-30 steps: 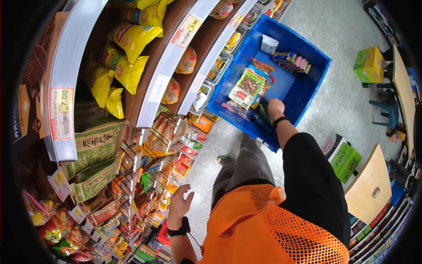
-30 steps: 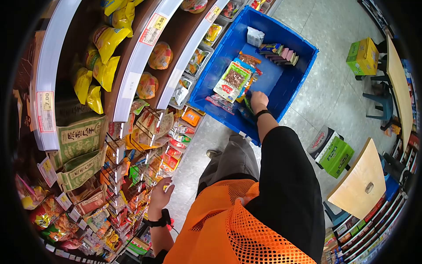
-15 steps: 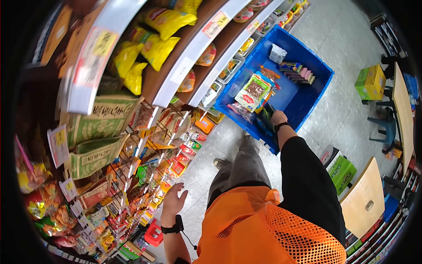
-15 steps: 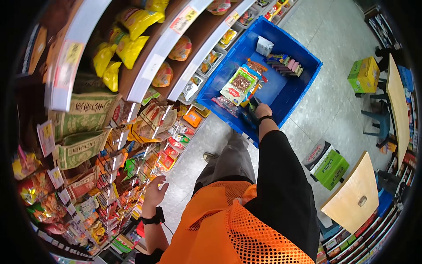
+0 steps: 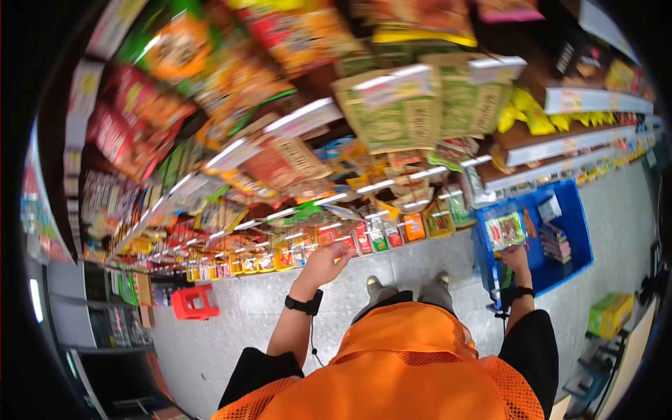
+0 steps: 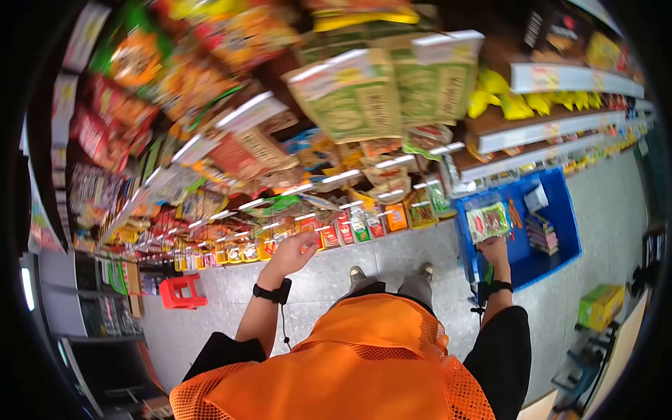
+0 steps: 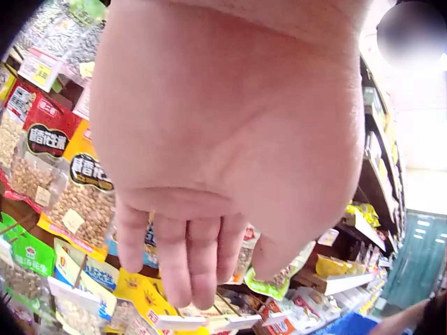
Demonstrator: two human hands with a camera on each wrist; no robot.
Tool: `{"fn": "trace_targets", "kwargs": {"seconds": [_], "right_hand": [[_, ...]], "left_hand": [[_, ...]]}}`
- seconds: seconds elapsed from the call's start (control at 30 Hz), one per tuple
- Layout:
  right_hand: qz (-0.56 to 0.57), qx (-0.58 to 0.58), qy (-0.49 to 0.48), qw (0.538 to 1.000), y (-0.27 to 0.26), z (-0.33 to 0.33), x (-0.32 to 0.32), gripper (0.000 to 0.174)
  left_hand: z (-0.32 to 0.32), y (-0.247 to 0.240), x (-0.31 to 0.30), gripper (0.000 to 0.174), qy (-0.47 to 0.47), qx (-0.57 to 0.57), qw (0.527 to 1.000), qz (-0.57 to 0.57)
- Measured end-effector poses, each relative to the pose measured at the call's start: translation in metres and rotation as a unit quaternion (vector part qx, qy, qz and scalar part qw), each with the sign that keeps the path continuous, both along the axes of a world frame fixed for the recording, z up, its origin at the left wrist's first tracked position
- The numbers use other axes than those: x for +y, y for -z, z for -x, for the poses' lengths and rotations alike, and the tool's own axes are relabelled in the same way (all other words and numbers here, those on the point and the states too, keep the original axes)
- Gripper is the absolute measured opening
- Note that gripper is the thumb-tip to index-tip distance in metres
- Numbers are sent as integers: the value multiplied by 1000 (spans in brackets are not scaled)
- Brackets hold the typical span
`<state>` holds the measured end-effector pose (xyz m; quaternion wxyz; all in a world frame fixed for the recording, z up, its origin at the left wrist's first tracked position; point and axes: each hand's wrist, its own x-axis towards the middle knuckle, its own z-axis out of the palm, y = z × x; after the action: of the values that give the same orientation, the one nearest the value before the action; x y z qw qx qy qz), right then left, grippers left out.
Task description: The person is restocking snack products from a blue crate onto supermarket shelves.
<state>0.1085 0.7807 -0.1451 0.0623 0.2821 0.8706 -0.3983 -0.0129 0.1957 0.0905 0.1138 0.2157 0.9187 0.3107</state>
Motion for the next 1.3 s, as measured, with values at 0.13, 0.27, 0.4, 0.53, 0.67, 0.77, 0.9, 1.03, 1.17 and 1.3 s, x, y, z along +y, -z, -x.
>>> {"fn": "trace_targets", "kwargs": {"seconds": [0.13,0.27,0.4,0.53,0.67,0.77,0.9,1.03,1.17,1.3], "right_hand": [[140,44,-156,977,-67,64,-102,20],[256,108,-298,913,-236,122,-272,25],[237,241,-434,835,-321,165,-398,58],[247,296,-413,825,-338,206,-484,72],[301,297,-372,826,-347,229,-519,58],[342,280,-330,834,-356,223,-524,39],[323,303,-346,827,-362,209,-522,38],[242,333,-363,836,-369,191,-517,36],[61,278,-497,820,-386,157,-492,37],[-225,364,-420,800,-387,109,-461,65]], "left_hand": [[17,-14,-73,10,-164,135,959,-188],[55,-33,-145,31,-286,206,899,-259],[107,-78,-172,76,-227,224,885,-340],[157,-82,-194,66,-111,38,869,-480],[157,-88,-199,36,-39,-96,873,-476],[142,-86,-202,27,-9,-83,874,-479],[116,-102,-200,35,5,-30,858,-513],[107,-96,-203,31,3,-77,851,-519],[92,-78,-207,25,25,-104,873,-475],[75,-100,-191,25,147,-150,934,-290]]}}
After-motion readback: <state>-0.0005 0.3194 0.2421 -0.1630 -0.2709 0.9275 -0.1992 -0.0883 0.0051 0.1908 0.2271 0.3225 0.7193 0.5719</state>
